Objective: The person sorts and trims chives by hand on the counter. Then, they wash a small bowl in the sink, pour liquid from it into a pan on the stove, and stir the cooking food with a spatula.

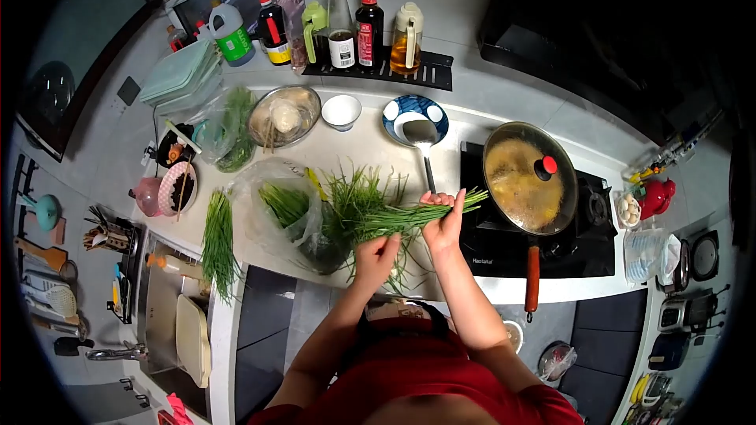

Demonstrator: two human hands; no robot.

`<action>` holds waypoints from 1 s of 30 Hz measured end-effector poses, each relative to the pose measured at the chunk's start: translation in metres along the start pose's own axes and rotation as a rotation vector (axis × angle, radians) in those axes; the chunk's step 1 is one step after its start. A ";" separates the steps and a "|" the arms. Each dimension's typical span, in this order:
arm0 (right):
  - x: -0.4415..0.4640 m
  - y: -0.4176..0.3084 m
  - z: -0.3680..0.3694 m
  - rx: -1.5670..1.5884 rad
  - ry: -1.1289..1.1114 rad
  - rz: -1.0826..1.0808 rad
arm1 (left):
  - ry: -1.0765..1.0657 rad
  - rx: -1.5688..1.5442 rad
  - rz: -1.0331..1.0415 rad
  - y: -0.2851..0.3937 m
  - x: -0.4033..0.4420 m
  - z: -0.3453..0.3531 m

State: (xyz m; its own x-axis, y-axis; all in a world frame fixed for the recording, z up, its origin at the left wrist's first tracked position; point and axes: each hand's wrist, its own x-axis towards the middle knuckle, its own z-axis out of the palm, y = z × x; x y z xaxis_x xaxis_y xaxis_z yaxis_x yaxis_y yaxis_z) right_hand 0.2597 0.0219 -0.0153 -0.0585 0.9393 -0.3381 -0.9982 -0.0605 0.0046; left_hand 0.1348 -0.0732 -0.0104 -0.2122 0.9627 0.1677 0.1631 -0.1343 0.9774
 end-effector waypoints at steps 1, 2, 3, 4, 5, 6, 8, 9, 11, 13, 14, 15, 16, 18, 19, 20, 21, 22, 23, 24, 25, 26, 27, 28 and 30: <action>0.000 0.000 0.000 -0.005 0.015 -0.009 | 0.111 -0.080 0.060 -0.001 -0.004 -0.005; -0.001 -0.001 0.000 -0.001 0.012 0.002 | 0.172 -0.039 0.129 -0.001 -0.004 -0.010; -0.001 -0.001 -0.001 0.003 0.010 0.013 | 0.232 0.002 0.197 0.000 -0.001 -0.016; -0.002 -0.001 -0.001 0.006 0.007 0.023 | 0.293 0.042 0.266 0.003 0.003 -0.022; 0.000 -0.001 -0.005 0.014 0.012 0.036 | 0.230 0.115 0.236 0.006 0.004 -0.029; -0.001 -0.001 -0.006 0.013 0.010 0.040 | 0.237 0.232 0.329 0.007 0.008 -0.034; -0.003 0.001 -0.007 0.010 0.007 0.050 | 0.250 0.469 0.513 0.008 0.015 -0.040; -0.003 0.002 -0.007 0.008 0.009 0.058 | 0.227 0.499 0.522 0.007 0.015 -0.042; -0.006 0.003 -0.008 0.004 0.017 0.073 | 0.180 0.558 0.535 0.003 0.014 -0.044; -0.007 0.004 -0.010 0.005 0.015 0.088 | 0.154 0.597 0.553 -0.001 0.014 -0.045; -0.007 0.005 -0.010 0.006 0.013 0.094 | 0.152 0.607 0.564 -0.003 0.014 -0.045; -0.007 0.005 -0.011 0.003 0.015 0.094 | 0.148 0.617 0.575 -0.005 0.014 -0.045; -0.007 0.005 -0.011 0.001 0.017 0.094 | 0.151 0.620 0.582 -0.006 0.014 -0.045; -0.009 0.005 -0.011 0.000 0.025 0.102 | 0.153 0.628 0.597 -0.008 0.015 -0.046; -0.010 0.005 -0.011 0.002 0.032 0.111 | 0.153 0.633 0.612 -0.008 0.015 -0.046; -0.011 0.005 -0.011 0.003 0.038 0.119 | 0.154 0.636 0.627 -0.007 0.016 -0.045; -0.012 0.004 -0.011 -0.003 0.044 0.116 | 0.154 0.640 0.641 -0.007 0.016 -0.044; -0.012 0.004 -0.012 -0.007 0.051 0.114 | 0.148 0.637 0.632 -0.009 0.015 -0.043; -0.013 0.004 -0.012 -0.013 0.057 0.112 | 0.142 0.635 0.622 -0.011 0.014 -0.042; -0.013 0.003 -0.013 -0.019 0.080 0.117 | 0.136 0.631 0.613 -0.014 0.015 -0.040; -0.012 0.001 -0.015 -0.024 0.103 0.121 | 0.161 0.640 0.615 -0.015 0.015 -0.039; -0.011 0.000 -0.018 -0.029 0.125 0.125 | 0.186 0.650 0.617 -0.017 0.016 -0.038; -0.010 -0.001 -0.023 -0.049 0.143 0.149 | 0.212 0.660 0.619 -0.018 0.016 -0.037; -0.010 -0.004 -0.028 -0.070 0.162 0.174 | 0.228 0.676 0.593 -0.019 0.016 -0.036; -0.011 -0.006 -0.034 -0.096 0.194 0.205 | 0.259 0.709 0.540 -0.021 0.016 -0.034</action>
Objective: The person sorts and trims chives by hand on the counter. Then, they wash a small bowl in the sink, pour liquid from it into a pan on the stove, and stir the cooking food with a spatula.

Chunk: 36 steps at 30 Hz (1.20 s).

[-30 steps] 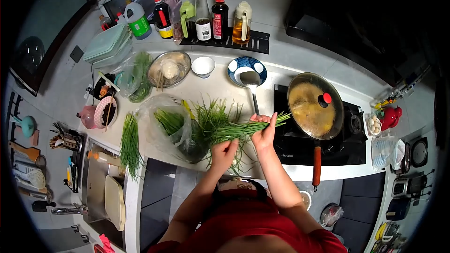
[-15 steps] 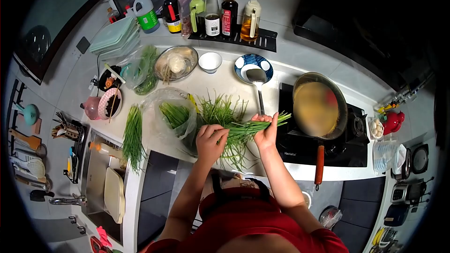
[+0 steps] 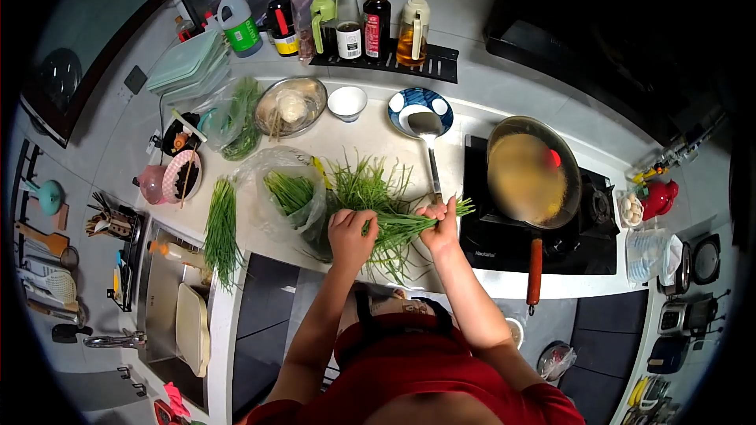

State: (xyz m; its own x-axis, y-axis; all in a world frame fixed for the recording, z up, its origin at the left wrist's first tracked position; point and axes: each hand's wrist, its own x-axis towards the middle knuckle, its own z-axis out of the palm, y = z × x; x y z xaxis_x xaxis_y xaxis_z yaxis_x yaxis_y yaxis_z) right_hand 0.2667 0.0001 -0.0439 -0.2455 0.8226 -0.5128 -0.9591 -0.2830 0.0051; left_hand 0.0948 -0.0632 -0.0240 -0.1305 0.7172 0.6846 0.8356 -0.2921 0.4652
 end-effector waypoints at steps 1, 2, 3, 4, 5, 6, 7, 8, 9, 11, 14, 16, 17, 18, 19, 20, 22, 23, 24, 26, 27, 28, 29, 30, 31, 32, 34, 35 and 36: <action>0.000 0.003 -0.001 -0.006 0.013 0.007 | 0.002 0.013 -0.045 -0.003 -0.001 0.004; 0.000 0.007 -0.001 -0.012 0.025 0.014 | 0.005 0.027 -0.090 -0.010 -0.004 0.010; -0.005 0.015 0.003 -0.043 0.059 -0.026 | 0.007 0.041 -0.135 -0.015 -0.005 0.015; -0.006 0.019 0.003 -0.013 0.048 -0.017 | 0.010 0.060 -0.149 -0.019 -0.005 0.021; -0.007 0.023 0.002 0.017 0.035 -0.006 | 0.012 0.080 -0.163 -0.023 -0.005 0.026; -0.008 0.025 0.001 0.047 0.024 0.007 | 0.015 0.102 -0.179 -0.025 -0.003 0.026; -0.009 0.027 0.000 0.088 -0.013 0.049 | 0.031 0.115 -0.162 -0.025 0.000 0.025; -0.010 0.028 0.000 0.127 -0.050 0.093 | 0.041 0.107 -0.184 -0.028 0.002 0.023; -0.011 0.027 -0.002 0.166 -0.086 0.134 | 0.051 0.097 -0.207 -0.033 0.003 0.022; -0.012 0.020 -0.003 0.217 -0.192 0.183 | 0.104 0.127 -0.284 -0.055 0.003 0.017; -0.014 0.002 0.004 0.222 -0.325 0.214 | -0.120 -0.207 -0.548 -0.103 -0.012 0.010; -0.015 -0.002 0.014 0.209 -0.305 0.176 | -0.453 0.010 -0.518 -0.098 -0.003 -0.005; -0.015 -0.003 0.015 0.195 -0.325 0.180 | -0.368 -0.084 -0.480 -0.094 -0.005 -0.003; -0.014 -0.004 0.015 0.180 -0.345 0.185 | -0.283 -0.178 -0.441 -0.089 -0.006 0.001; -0.014 -0.004 0.015 0.183 -0.381 0.205 | -0.229 -0.219 -0.443 -0.078 -0.002 0.001; -0.013 -0.004 0.015 0.186 -0.416 0.225 | -0.175 -0.260 -0.446 -0.066 0.003 0.001; -0.014 -0.004 0.014 0.157 -0.437 0.229 | -0.134 -0.387 -0.435 -0.039 0.012 -0.004; -0.015 -0.003 0.015 0.126 -0.425 0.215 | -0.145 -0.473 -0.420 -0.027 0.017 -0.007; -0.016 -0.003 0.016 0.095 -0.414 0.200 | -0.156 -0.559 -0.404 -0.017 0.020 -0.008; -0.019 -0.003 0.016 0.036 -0.427 0.164 | -0.200 -0.506 -0.295 0.006 0.025 -0.012; -0.023 -0.002 0.019 0.027 -0.409 0.147 | -0.242 -0.494 -0.238 0.011 0.023 -0.011; -0.025 -0.002 0.021 0.018 -0.392 0.130 | -0.284 -0.483 -0.179 0.017 0.023 -0.012; -0.021 -0.005 0.015 0.009 -0.494 0.142 | -0.291 -0.453 -0.120 0.024 0.024 -0.013; -0.023 -0.005 0.017 -0.003 -0.422 0.102 | -0.318 -0.434 -0.107 0.030 0.024 -0.015; -0.027 -0.003 0.023 -0.015 -0.351 0.063 | -0.344 -0.415 -0.094 0.035 0.024 -0.017; -0.029 -0.003 0.025 -0.026 -0.279 0.024 | -0.372 -0.396 -0.080 0.038 0.024 -0.018; -0.024 -0.006 0.018 -0.004 -0.410 0.058 | -0.394 -0.384 -0.085 0.038 0.022 -0.017; -0.022 -0.007 0.015 0.000 -0.387 0.049 | -0.397 -0.388 -0.107 0.035 0.019 -0.014; -0.022 -0.007 0.016 0.003 -0.365 0.041 | -0.400 -0.393 -0.129 0.033 0.017 -0.011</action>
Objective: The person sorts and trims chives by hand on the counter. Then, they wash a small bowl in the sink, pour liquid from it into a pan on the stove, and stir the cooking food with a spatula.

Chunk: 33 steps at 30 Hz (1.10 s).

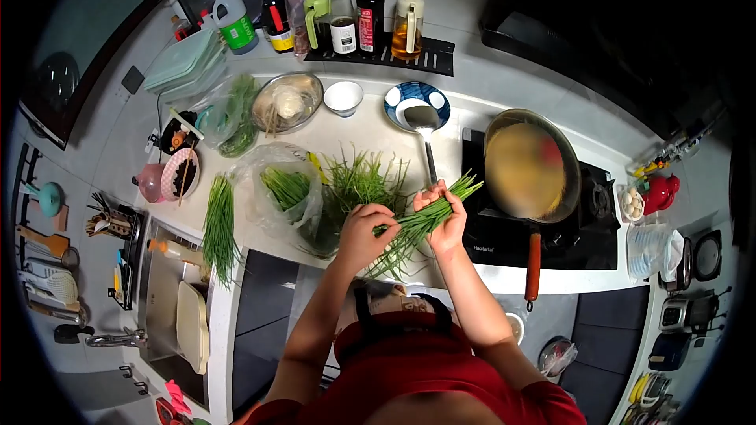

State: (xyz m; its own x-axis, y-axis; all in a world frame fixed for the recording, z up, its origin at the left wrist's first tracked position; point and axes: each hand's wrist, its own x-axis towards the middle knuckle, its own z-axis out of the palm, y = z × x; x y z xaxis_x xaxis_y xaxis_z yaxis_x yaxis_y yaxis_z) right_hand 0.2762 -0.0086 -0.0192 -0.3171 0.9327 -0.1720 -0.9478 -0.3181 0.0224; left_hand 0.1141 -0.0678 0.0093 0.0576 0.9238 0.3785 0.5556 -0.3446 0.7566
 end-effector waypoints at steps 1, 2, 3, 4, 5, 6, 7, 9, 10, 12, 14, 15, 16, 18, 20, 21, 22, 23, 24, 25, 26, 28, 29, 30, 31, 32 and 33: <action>0.001 -0.001 -0.007 -0.004 -0.013 -0.004 | 0.010 -0.018 -0.025 -0.003 0.000 0.001; 0.002 -0.002 -0.009 -0.027 0.003 -0.006 | 0.020 -0.036 -0.051 -0.006 0.000 0.003; 0.001 -0.001 -0.008 -0.049 0.018 -0.008 | 0.031 -0.053 -0.076 -0.009 0.000 0.003; 0.000 -0.001 -0.007 -0.071 0.034 -0.010 | 0.025 -0.062 -0.125 -0.010 -0.001 0.004; 0.000 -0.001 -0.009 -0.074 0.058 0.006 | 0.019 -0.071 -0.173 -0.010 -0.003 0.004; 0.000 -0.001 -0.008 -0.079 0.093 0.008 | 0.014 -0.080 -0.222 -0.011 -0.004 0.004; 0.000 0.000 -0.006 -0.084 0.128 0.010 | 0.004 -0.085 -0.230 -0.013 -0.005 0.004; 0.001 -0.001 -0.006 -0.068 0.170 0.023 | -0.017 -0.095 -0.246 -0.016 -0.006 0.005; 0.001 -0.001 -0.006 -0.059 0.175 0.024 | -0.007 -0.092 -0.224 -0.016 -0.006 0.005; 0.001 -0.001 -0.006 -0.043 0.184 0.028 | 0.014 -0.087 -0.180 -0.013 -0.004 0.003; 0.001 -0.001 -0.005 -0.040 0.192 0.027 | 0.009 0.011 -0.078 -0.011 -0.002 0.000; 0.000 -0.001 -0.004 -0.039 0.197 0.028 | 0.006 0.059 -0.027 -0.010 -0.002 -0.001; 0.001 -0.001 -0.004 -0.039 0.198 0.028 | 0.008 0.060 -0.022 -0.011 -0.002 -0.001; 0.001 -0.001 -0.003 -0.040 0.200 0.030 | 0.012 0.063 -0.011 -0.013 -0.003 -0.001; 0.001 -0.001 -0.006 -0.071 0.197 0.024 | 0.027 0.048 -0.055 -0.015 -0.006 0.001; 0.001 -0.001 -0.007 -0.086 0.195 0.020 | 0.034 0.040 -0.077 -0.016 -0.006 0.001; 0.001 -0.001 -0.007 -0.139 0.207 0.008 | 0.061 0.009 -0.070 -0.016 -0.006 0.001; 0.001 0.000 -0.007 -0.192 0.219 -0.004 | 0.088 -0.023 -0.064 -0.017 -0.004 0.000; 0.000 0.000 -0.007 -0.245 0.231 -0.016 | 0.115 -0.054 -0.057 -0.017 -0.003 0.000; 0.000 -0.002 -0.011 -0.345 0.224 -0.018 | 0.144 -0.034 -0.019 -0.022 -0.003 -0.001; 0.001 -0.006 -0.018 -0.445 0.217 -0.019 | 0.137 -0.020 -0.046 -0.024 -0.003 -0.003; 0.001 -0.005 -0.015 -0.573 0.222 -0.021 | 0.123 0.009 -0.099 -0.028 -0.004 -0.007; 0.000 -0.004 -0.013 -0.602 0.236 -0.020 | 0.141 0.046 -0.063 -0.030 -0.004 -0.008; -0.003 -0.002 -0.007 -0.631 0.250 -0.020 | 0.146 0.046 -0.065 -0.031 -0.004 -0.008; -0.005 0.000 0.001 -0.629 0.271 -0.014 | 0.152 0.047 -0.066 -0.032 -0.004 -0.008; -0.005 -0.001 0.001 -0.647 0.266 0.002 | 0.158 0.047 -0.067 -0.034 -0.004 -0.008; -0.005 -0.001 0.001 -0.665 0.259 0.019 | 0.163 0.041 -0.088 -0.036 -0.005 -0.008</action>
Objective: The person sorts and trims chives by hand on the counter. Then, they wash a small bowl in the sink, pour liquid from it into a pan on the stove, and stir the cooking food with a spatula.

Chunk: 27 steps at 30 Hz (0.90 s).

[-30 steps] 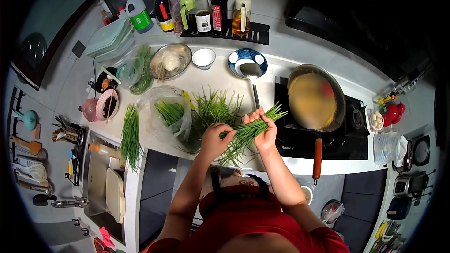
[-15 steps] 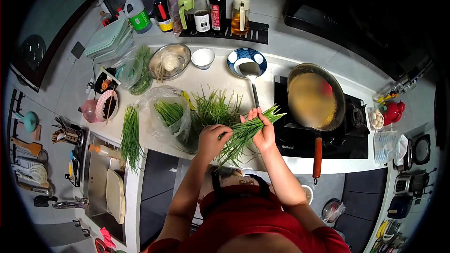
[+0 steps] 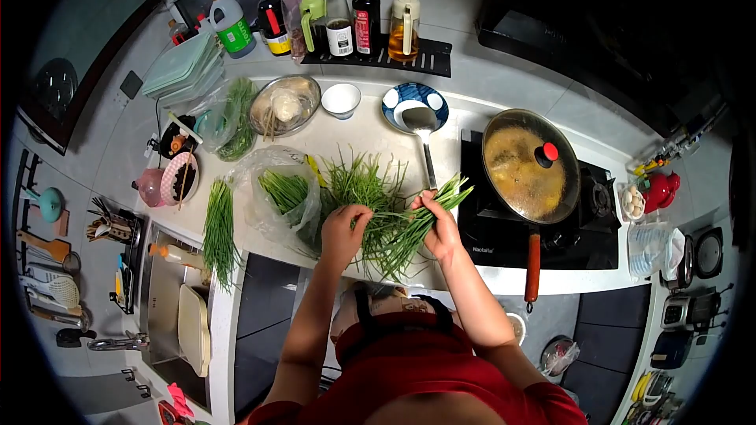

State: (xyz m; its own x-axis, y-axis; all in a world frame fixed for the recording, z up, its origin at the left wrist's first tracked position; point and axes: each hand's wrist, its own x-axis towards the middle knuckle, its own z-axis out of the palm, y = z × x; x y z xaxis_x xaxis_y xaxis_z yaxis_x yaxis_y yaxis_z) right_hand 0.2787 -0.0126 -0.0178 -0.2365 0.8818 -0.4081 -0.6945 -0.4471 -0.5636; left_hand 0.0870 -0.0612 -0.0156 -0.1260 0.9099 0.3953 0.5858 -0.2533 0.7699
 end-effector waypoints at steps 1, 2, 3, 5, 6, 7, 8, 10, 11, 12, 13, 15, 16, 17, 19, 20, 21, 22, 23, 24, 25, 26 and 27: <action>0.000 0.000 -0.001 -0.020 -0.010 0.011 | 0.004 -0.005 -0.022 -0.002 -0.001 0.001; 0.003 0.003 -0.004 -0.047 -0.028 -0.018 | 0.007 -0.010 -0.044 -0.003 -0.001 0.001; 0.002 0.003 -0.003 -0.079 0.016 -0.015 | -0.001 -0.008 -0.036 -0.003 -0.001 0.000; -0.002 0.002 0.002 -0.142 0.103 -0.010 | -0.016 -0.004 -0.021 -0.001 0.000 -0.002; 0.000 0.002 0.000 -0.155 0.110 -0.003 | -0.058 0.028 -0.020 0.002 0.001 -0.003; 0.001 0.003 0.000 -0.159 0.120 -0.014 | -0.099 0.059 -0.020 0.005 0.002 -0.005; 0.001 0.003 0.000 -0.163 0.130 -0.025 | -0.140 0.091 -0.019 0.006 0.003 -0.006; 0.002 0.004 0.000 -0.161 0.140 -0.039 | -0.127 0.142 0.067 0.006 0.003 -0.006; 0.004 0.004 0.000 -0.155 0.141 -0.042 | -0.120 0.168 0.110 0.006 0.003 -0.006; 0.004 0.004 -0.001 -0.149 0.142 -0.046 | -0.115 0.163 0.118 0.007 0.003 -0.006; 0.004 0.004 -0.001 -0.143 0.144 -0.045 | -0.110 0.158 0.126 0.009 0.004 -0.005; 0.004 0.004 0.000 -0.130 0.148 -0.043 | -0.095 0.156 0.137 0.012 0.004 -0.004; 0.004 0.004 0.002 -0.119 0.150 -0.045 | -0.086 0.158 0.139 0.014 0.004 -0.002; 0.003 0.004 0.004 -0.108 0.153 -0.047 | -0.077 0.160 0.142 0.015 0.004 -0.001; 0.001 0.005 0.006 -0.101 0.163 -0.049 | -0.086 0.160 0.148 0.016 0.005 0.002; 0.001 0.005 0.007 -0.106 0.171 -0.049 | -0.090 0.161 0.151 0.016 0.005 0.003; 0.001 0.006 0.007 -0.111 0.178 -0.049 | -0.057 0.167 0.160 0.016 0.004 0.005; 0.003 0.008 0.003 -0.120 0.175 -0.043 | -0.023 0.173 0.169 0.015 0.004 0.007; 0.007 0.012 -0.003 -0.130 0.171 -0.036 | 0.011 0.179 0.178 0.015 0.004 0.009; 0.008 0.013 -0.003 -0.139 0.167 -0.029 | 0.063 0.220 0.157 0.016 0.005 0.011; 0.007 0.017 -0.002 -0.158 0.200 -0.018 | 0.114 0.260 0.135 0.017 0.005 0.014; 0.005 0.020 0.000 -0.088 0.176 -0.018 | 0.165 0.299 0.113 0.018 0.005 0.016; 0.004 0.021 0.001 -0.019 0.151 -0.019 | 0.225 0.295 0.050 0.012 0.007 0.015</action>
State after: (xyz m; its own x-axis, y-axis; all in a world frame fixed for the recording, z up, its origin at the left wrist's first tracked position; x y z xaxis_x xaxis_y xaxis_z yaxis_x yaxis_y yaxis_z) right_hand 0.2625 -0.0186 -0.0305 -0.1178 0.8581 -0.4999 -0.6848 -0.4347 -0.5848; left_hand 0.1051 -0.0530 -0.0115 -0.2450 0.7958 0.5538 0.7972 -0.1597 0.5822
